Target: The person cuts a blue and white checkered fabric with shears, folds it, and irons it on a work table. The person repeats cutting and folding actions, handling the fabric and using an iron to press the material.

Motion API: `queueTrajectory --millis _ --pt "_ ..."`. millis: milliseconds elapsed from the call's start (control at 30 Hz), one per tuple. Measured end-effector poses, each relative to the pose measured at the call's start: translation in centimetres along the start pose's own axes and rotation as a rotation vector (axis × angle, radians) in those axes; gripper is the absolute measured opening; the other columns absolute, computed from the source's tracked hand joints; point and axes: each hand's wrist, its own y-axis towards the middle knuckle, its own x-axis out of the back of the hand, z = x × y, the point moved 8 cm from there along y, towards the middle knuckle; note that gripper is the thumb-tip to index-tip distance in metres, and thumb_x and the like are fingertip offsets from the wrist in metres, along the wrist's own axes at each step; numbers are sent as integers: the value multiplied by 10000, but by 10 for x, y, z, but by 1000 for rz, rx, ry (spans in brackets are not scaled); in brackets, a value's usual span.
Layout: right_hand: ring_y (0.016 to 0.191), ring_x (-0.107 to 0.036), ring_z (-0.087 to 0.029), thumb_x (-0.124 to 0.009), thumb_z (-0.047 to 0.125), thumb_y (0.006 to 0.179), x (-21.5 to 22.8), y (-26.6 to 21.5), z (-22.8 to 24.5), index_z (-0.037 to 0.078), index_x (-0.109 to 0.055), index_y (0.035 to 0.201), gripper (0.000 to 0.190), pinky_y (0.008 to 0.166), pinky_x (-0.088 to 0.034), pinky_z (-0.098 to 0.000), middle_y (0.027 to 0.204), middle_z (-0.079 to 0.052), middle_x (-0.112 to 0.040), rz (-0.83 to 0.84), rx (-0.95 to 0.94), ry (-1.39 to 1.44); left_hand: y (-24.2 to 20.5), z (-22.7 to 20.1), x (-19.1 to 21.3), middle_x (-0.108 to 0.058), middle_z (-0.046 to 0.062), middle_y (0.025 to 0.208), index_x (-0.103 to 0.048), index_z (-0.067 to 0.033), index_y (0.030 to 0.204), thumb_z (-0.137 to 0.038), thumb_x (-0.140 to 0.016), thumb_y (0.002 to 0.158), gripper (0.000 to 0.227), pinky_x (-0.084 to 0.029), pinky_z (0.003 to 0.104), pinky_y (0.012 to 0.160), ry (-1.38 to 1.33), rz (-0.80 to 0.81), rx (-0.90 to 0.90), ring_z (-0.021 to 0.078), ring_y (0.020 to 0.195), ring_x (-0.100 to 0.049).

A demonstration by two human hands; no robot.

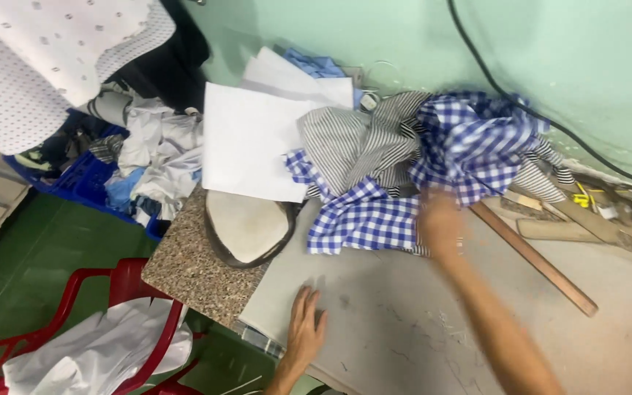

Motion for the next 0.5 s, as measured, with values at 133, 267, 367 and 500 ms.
queueTrajectory --millis 133,267,367,500 --pt "1010 -681 -395 -810 151 833 94 41 194 103 -610 1331 539 819 -606 -507 1213 -251 -669 416 319 563 -7 -11 18 -511 195 1488 -550 24 1370 -202 -573 1025 413 -421 447 1178 96 -198 -177 372 1418 -473" --pt "1302 -521 -356 -804 179 792 66 42 207 214 -778 1041 253 1085 -434 -572 1349 -105 -588 476 343 495 -11 -4 10 -498 193 1499 -527 6 1392 -205 -641 992 466 -439 455 1179 85 -181 -138 355 1421 -471" --pt "1059 -653 -303 -718 63 814 65 69 170 178 -785 897 157 954 -524 -473 1089 -63 -703 487 154 827 -13 3 6 -479 209 1518 -504 14 1420 -240 -638 998 510 -428 472 1185 68 -150 -117 359 1434 -450" --pt "825 -634 -226 -552 176 1047 97 91 51 127 -636 1045 97 760 -480 -376 917 -54 -683 418 -421 964 -12 3 4 -464 210 1533 -479 -1 1435 -267 -625 989 540 -412 458 1191 78 -149 -106 353 1443 -440"
